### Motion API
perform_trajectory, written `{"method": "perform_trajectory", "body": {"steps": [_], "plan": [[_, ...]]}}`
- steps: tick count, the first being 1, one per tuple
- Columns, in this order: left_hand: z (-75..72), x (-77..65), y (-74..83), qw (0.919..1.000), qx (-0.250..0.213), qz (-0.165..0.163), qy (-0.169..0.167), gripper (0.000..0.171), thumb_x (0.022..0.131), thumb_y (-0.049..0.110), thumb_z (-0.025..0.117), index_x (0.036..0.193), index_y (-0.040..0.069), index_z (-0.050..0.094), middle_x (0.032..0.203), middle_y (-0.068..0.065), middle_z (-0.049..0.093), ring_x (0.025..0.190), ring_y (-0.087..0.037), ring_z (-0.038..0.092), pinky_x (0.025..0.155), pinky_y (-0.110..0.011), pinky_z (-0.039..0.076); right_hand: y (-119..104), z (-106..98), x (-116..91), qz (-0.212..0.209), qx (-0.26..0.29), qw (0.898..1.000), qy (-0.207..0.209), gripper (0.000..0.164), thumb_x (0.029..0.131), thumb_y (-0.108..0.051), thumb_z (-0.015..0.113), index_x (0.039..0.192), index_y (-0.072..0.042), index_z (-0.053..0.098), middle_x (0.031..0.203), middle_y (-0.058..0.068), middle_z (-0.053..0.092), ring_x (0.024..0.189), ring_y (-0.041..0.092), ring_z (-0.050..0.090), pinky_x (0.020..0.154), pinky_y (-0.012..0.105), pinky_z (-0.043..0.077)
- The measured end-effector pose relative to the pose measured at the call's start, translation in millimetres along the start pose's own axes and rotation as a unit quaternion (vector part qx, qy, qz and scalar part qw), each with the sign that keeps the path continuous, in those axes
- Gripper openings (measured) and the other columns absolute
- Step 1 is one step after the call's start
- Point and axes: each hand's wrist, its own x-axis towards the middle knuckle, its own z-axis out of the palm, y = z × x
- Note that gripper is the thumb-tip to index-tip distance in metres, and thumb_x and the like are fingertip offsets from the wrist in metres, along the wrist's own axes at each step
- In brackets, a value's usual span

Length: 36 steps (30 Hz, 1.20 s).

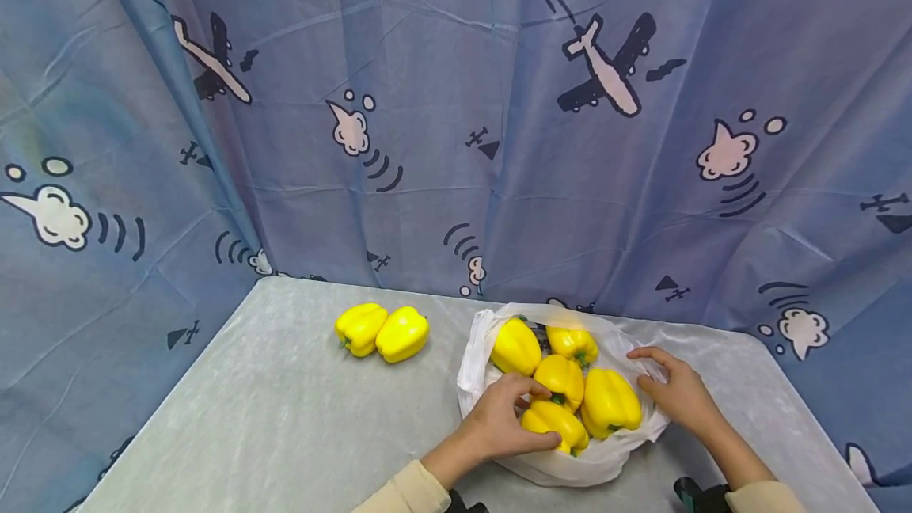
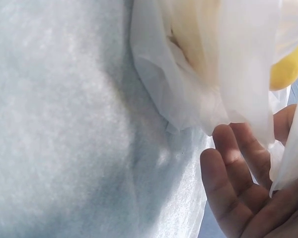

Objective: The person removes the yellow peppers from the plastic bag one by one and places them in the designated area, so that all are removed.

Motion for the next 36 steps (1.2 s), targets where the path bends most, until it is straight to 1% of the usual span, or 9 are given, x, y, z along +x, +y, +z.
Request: {"method": "perform_trajectory", "body": {"steps": [4,9,15,19,28,36], "plan": [[1.5,-0.6,0.6,0.9999,0.006,-0.012,-0.003,0.044,0.064,0.040,0.085,0.102,0.025,0.068,0.095,0.014,0.055,0.077,0.005,0.047,0.067,-0.008,0.041,0.1,-0.2,-0.6,-0.001,0.002,1.000,0.001,0.040,0.095,-0.020,0.055,0.130,-0.002,0.053,0.140,0.038,0.038,0.128,0.060,0.031,0.093,0.074,0.033],[2.9,-1.1,1.4,0.9997,0.021,-0.011,-0.002,0.044,0.064,0.041,0.085,0.101,0.026,0.067,0.092,0.017,0.055,0.078,0.005,0.046,0.066,-0.008,0.039,1.2,0.9,-1.2,-0.005,0.003,1.000,0.005,0.039,0.095,-0.019,0.055,0.130,-0.002,0.054,0.140,0.038,0.040,0.128,0.060,0.032,0.093,0.074,0.033],[2.7,-1.0,2.9,0.9996,0.023,-0.010,-0.012,0.047,0.064,0.044,0.085,0.104,0.026,0.067,0.097,0.018,0.057,0.083,0.006,0.048,0.070,-0.008,0.040,1.4,1.2,-0.1,0.002,0.003,1.000,0.004,0.039,0.094,-0.018,0.054,0.129,-0.002,0.054,0.139,0.037,0.040,0.128,0.059,0.032,0.093,0.075,0.033],[2.6,-1.7,3.8,0.9992,0.035,-0.010,-0.016,0.050,0.063,0.046,0.085,0.104,0.026,0.066,0.098,0.019,0.056,0.089,0.005,0.050,0.075,-0.009,0.042,1.3,1.5,-1.0,0.004,0.007,1.000,0.003,0.039,0.094,-0.018,0.054,0.129,-0.002,0.054,0.140,0.037,0.040,0.128,0.058,0.032,0.093,0.075,0.033],[4.5,-3.0,7.8,0.9984,0.050,-0.022,-0.013,0.055,0.060,0.051,0.086,0.104,0.027,0.063,0.097,0.020,0.054,0.089,0.006,0.048,0.078,-0.011,0.043,2.7,1.3,-2.6,-0.006,0.017,1.000,0.006,0.039,0.095,-0.019,0.055,0.130,-0.001,0.054,0.140,0.037,0.040,0.129,0.058,0.032,0.093,0.074,0.032],[5.1,-3.9,8.3,0.9993,0.026,-0.025,-0.012,0.054,0.061,0.046,0.086,0.105,0.026,0.062,0.098,0.019,0.053,0.089,0.006,0.047,0.077,-0.011,0.043,3.2,1.6,-3.8,-0.009,0.017,1.000,0.007,0.039,0.094,-0.019,0.055,0.129,-0.001,0.054,0.140,0.037,0.040,0.129,0.059,0.031,0.092,0.075,0.033]]}}
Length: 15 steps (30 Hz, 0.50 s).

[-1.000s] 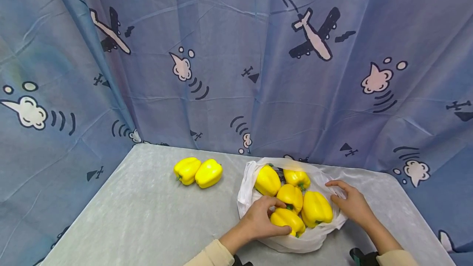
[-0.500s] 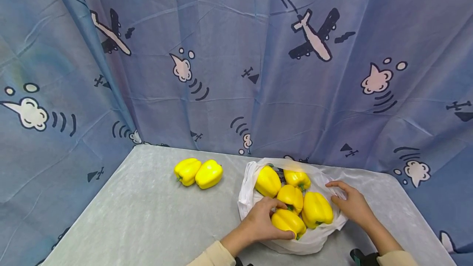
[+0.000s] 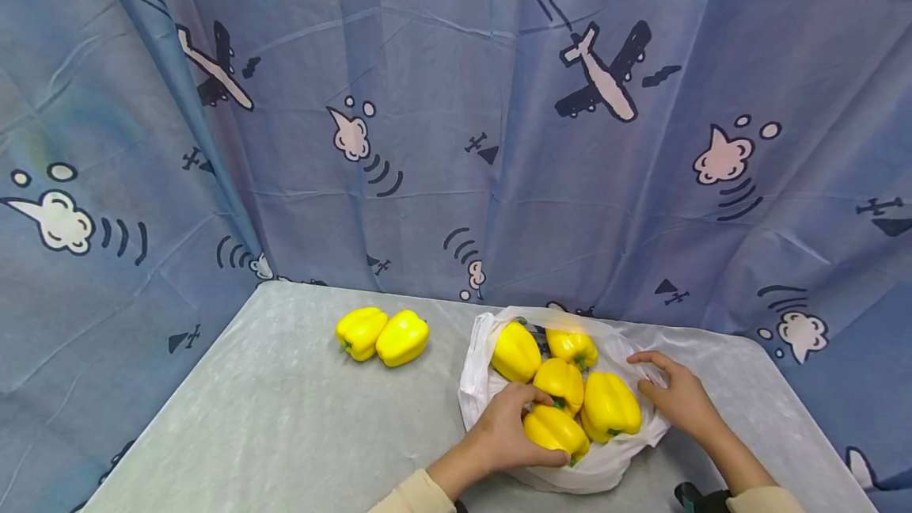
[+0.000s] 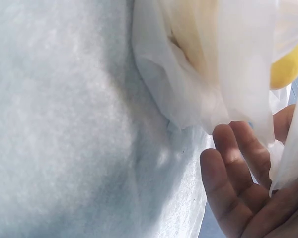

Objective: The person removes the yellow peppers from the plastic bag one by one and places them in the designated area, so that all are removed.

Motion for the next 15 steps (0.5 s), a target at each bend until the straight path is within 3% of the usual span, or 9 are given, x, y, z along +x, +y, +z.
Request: {"method": "perform_trajectory", "body": {"steps": [4,11,15], "plan": [[0.9,-0.9,-2.0,0.9999,-0.003,0.006,0.008,0.052,0.060,0.045,0.087,0.103,0.026,0.062,0.096,0.018,0.051,0.087,0.007,0.046,0.075,-0.010,0.042,0.0,0.3,0.1,0.002,0.000,1.000,0.000,0.039,0.094,-0.019,0.055,0.129,-0.001,0.054,0.140,0.037,0.039,0.129,0.060,0.031,0.093,0.075,0.032],[-1.9,3.2,-2.9,0.9965,-0.079,0.011,0.025,0.039,0.063,0.027,0.087,0.095,0.019,0.068,0.089,0.013,0.056,0.071,0.007,0.049,0.065,-0.007,0.045,0.5,0.2,0.8,0.009,-0.004,1.000,-0.004,0.039,0.095,-0.020,0.055,0.129,-0.002,0.054,0.140,0.036,0.040,0.129,0.059,0.031,0.093,0.075,0.032],[-5.0,3.8,-1.4,0.9980,-0.062,0.006,0.007,0.036,0.064,0.030,0.085,0.096,0.021,0.071,0.088,0.017,0.056,0.071,0.008,0.048,0.064,-0.008,0.044,-1.1,-0.5,1.2,0.013,-0.006,1.000,-0.008,0.039,0.095,-0.020,0.054,0.130,-0.002,0.054,0.141,0.037,0.038,0.128,0.059,0.031,0.093,0.075,0.032]]}}
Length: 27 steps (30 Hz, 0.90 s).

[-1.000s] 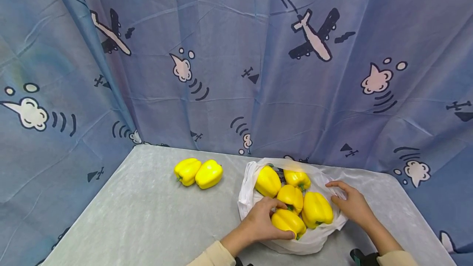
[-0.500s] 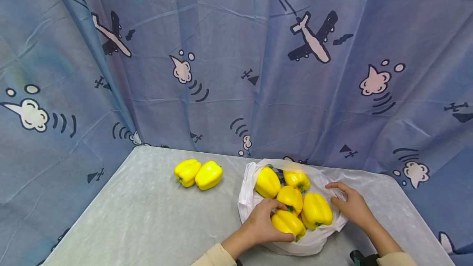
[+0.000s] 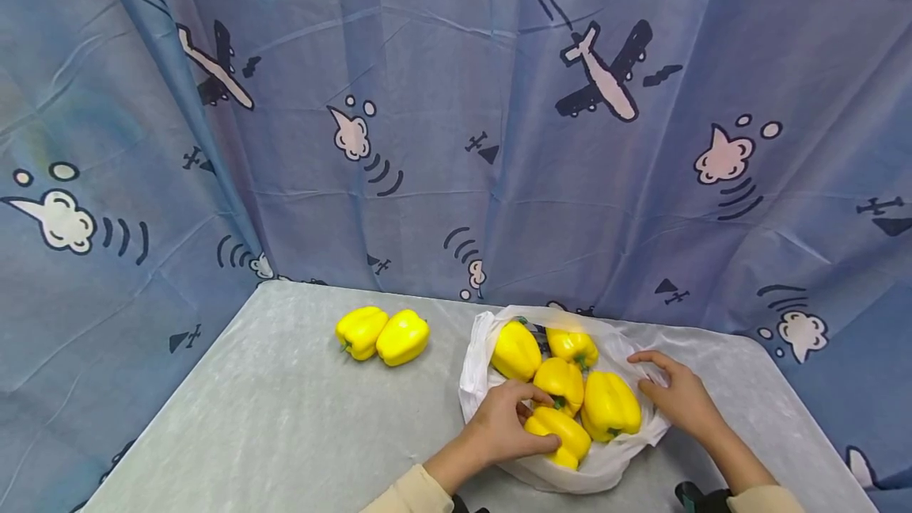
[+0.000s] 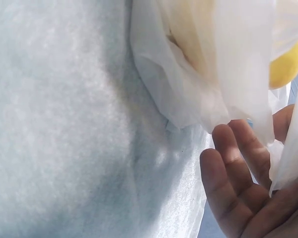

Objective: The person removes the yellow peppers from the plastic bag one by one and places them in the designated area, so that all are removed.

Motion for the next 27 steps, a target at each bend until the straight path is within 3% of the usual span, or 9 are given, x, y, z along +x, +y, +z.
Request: {"method": "perform_trajectory", "body": {"steps": [6,15,20,27], "plan": [[0.9,-1.6,0.4,0.9985,0.052,0.012,-0.015,0.045,0.064,0.039,0.086,0.103,0.023,0.070,0.097,0.018,0.061,0.084,0.008,0.050,0.072,-0.009,0.043,0.5,0.4,0.0,0.006,0.001,1.000,-0.003,0.040,0.094,-0.020,0.054,0.130,-0.002,0.053,0.141,0.037,0.037,0.129,0.059,0.030,0.093,0.075,0.031],[12.3,-6.5,5.5,0.9915,0.129,0.017,0.007,0.058,0.060,0.053,0.085,0.105,0.028,0.060,0.102,0.019,0.055,0.090,0.007,0.050,0.077,-0.009,0.043,2.7,0.6,1.1,0.006,0.002,1.000,0.001,0.039,0.094,-0.019,0.054,0.130,-0.002,0.054,0.141,0.036,0.039,0.129,0.058,0.031,0.093,0.075,0.031],[16.1,-8.0,4.5,0.9892,0.145,0.019,0.012,0.062,0.058,0.055,0.085,0.107,0.028,0.058,0.104,0.018,0.054,0.090,0.007,0.050,0.076,-0.008,0.042,2.4,0.3,1.2,0.006,0.005,1.000,0.000,0.039,0.095,-0.019,0.054,0.130,-0.002,0.053,0.141,0.035,0.040,0.129,0.058,0.031,0.094,0.075,0.031],[14.7,-7.5,1.9,0.9921,0.124,0.019,0.009,0.060,0.059,0.051,0.085,0.107,0.027,0.057,0.102,0.019,0.054,0.089,0.007,0.049,0.077,-0.009,0.042,1.8,2.0,0.4,0.001,0.006,1.000,0.005,0.038,0.094,-0.017,0.053,0.129,-0.001,0.054,0.139,0.034,0.043,0.129,0.058,0.031,0.094,0.075,0.031]]}}
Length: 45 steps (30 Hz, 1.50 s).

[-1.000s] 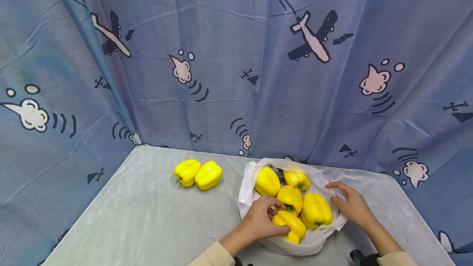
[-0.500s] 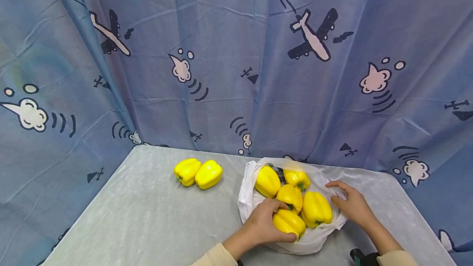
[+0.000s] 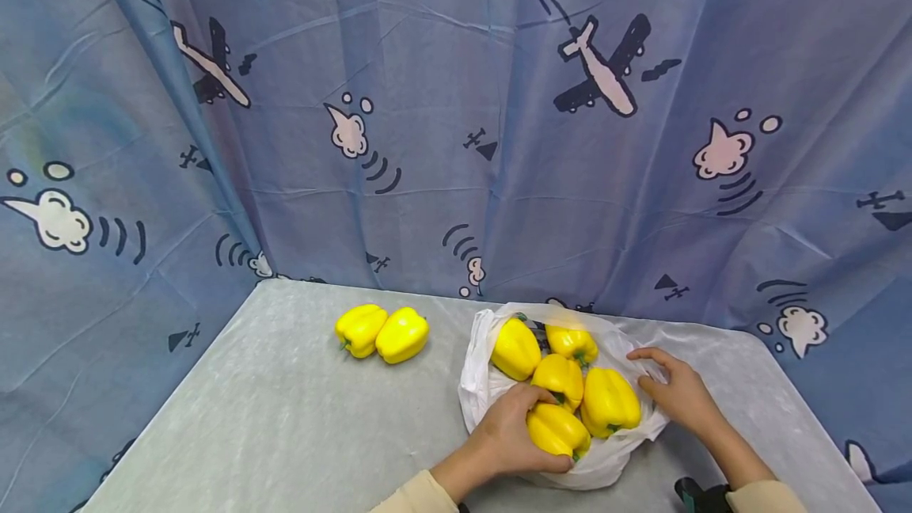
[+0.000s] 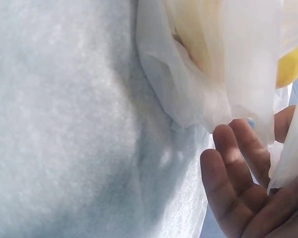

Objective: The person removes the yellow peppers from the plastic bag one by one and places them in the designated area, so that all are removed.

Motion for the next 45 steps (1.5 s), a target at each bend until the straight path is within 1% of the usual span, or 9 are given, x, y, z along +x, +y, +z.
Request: {"method": "perform_trajectory", "body": {"steps": [5,12,17,20,25,30,37,42,45], "plan": [[-0.5,0.3,-2.5,0.9997,-0.022,0.011,0.009,0.060,0.059,0.048,0.086,0.107,0.026,0.057,0.101,0.020,0.054,0.089,0.008,0.049,0.077,-0.008,0.042,0.3,-0.2,0.8,0.000,-0.002,1.000,0.000,0.038,0.094,-0.016,0.053,0.129,-0.001,0.054,0.139,0.034,0.043,0.129,0.058,0.032,0.093,0.075,0.032],[-7.0,-0.2,-2.5,0.9993,-0.037,-0.004,-0.006,0.062,0.059,0.049,0.086,0.109,0.026,0.058,0.104,0.019,0.056,0.093,0.007,0.049,0.081,-0.011,0.044,-0.3,-0.8,1.7,0.009,-0.008,1.000,-0.007,0.039,0.095,-0.019,0.053,0.130,-0.002,0.054,0.141,0.037,0.038,0.129,0.059,0.030,0.093,0.076,0.031],[-12.7,-1.4,-0.6,0.9988,-0.046,-0.014,-0.008,0.063,0.059,0.049,0.086,0.111,0.027,0.058,0.106,0.019,0.056,0.095,0.006,0.050,0.082,-0.013,0.046,-0.8,-0.3,0.6,0.009,-0.005,1.000,-0.006,0.039,0.095,-0.019,0.054,0.130,-0.002,0.053,0.141,0.036,0.038,0.129,0.059,0.030,0.094,0.075,0.031],[-16.2,-2.2,0.6,0.9990,-0.043,-0.009,0.001,0.064,0.058,0.048,0.087,0.111,0.027,0.058,0.106,0.019,0.056,0.095,0.006,0.050,0.083,-0.012,0.045,-0.6,0.1,0.1,0.007,-0.005,1.000,-0.004,0.039,0.095,-0.019,0.054,0.130,-0.002,0.054,0.141,0.037,0.038,0.129,0.059,0.030,0.094,0.075,0.031],[-21.8,-0.7,2.9,0.9985,-0.043,0.011,0.031,0.063,0.058,0.047,0.087,0.110,0.027,0.058,0.106,0.018,0.057,0.097,0.006,0.051,0.085,-0.011,0.045,-0.5,-0.6,-0.8,0.003,-0.010,1.000,0.003,0.038,0.094,-0.018,0.054,0.129,-0.002,0.054,0.140,0.037,0.039,0.128,0.060,0.031,0.093,0.075,0.032],[-29.2,0.9,5.8,0.9956,-0.070,0.023,0.057,0.063,0.057,0.044,0.088,0.110,0.027,0.058,0.107,0.017,0.058,0.097,0.006,0.052,0.085,-0.011,0.045,0.5,-0.8,-0.9,0.001,-0.009,1.000,0.004,0.038,0.094,-0.019,0.054,0.129,-0.003,0.054,0.140,0.037,0.040,0.128,0.059,0.031,0.093,0.075,0.032],[-42.1,1.1,10.7,0.9901,-0.109,0.024,0.084,0.066,0.057,0.040,0.088,0.115,0.024,0.059,0.112,0.014,0.059,0.098,0.003,0.053,0.086,-0.014,0.046,2.4,-1.3,-0.7,0.004,-0.009,1.000,0.002,0.038,0.095,-0.020,0.054,0.130,-0.003,0.054,0.141,0.037,0.038,0.128,0.059,0.031,0.094,0.075,0.032],[-52.4,0.7,14.3,0.9882,-0.121,0.013,0.093,0.066,0.056,0.040,0.087,0.115,0.026,0.059,0.111,0.016,0.058,0.095,0.003,0.052,0.082,-0.015,0.046,2.4,-1.9,0.0,0.008,-0.009,1.000,0.000,0.039,0.095,-0.020,0.054,0.130,-0.003,0.054,0.141,0.037,0.037,0.128,0.059,0.031,0.094,0.074,0.032],[-58.9,-0.8,16.6,0.9874,-0.124,0.006,0.098,0.066,0.055,0.038,0.088,0.113,0.027,0.059,0.110,0.015,0.057,0.094,0.003,0.052,0.083,-0.015,0.046,2.5,-2.0,0.0,0.007,-0.009,1.000,0.002,0.039,0.095,-0.019,0.054,0.130,-0.003,0.054,0.141,0.037,0.038,0.128,0.059,0.031,0.093,0.075,0.033]]}}
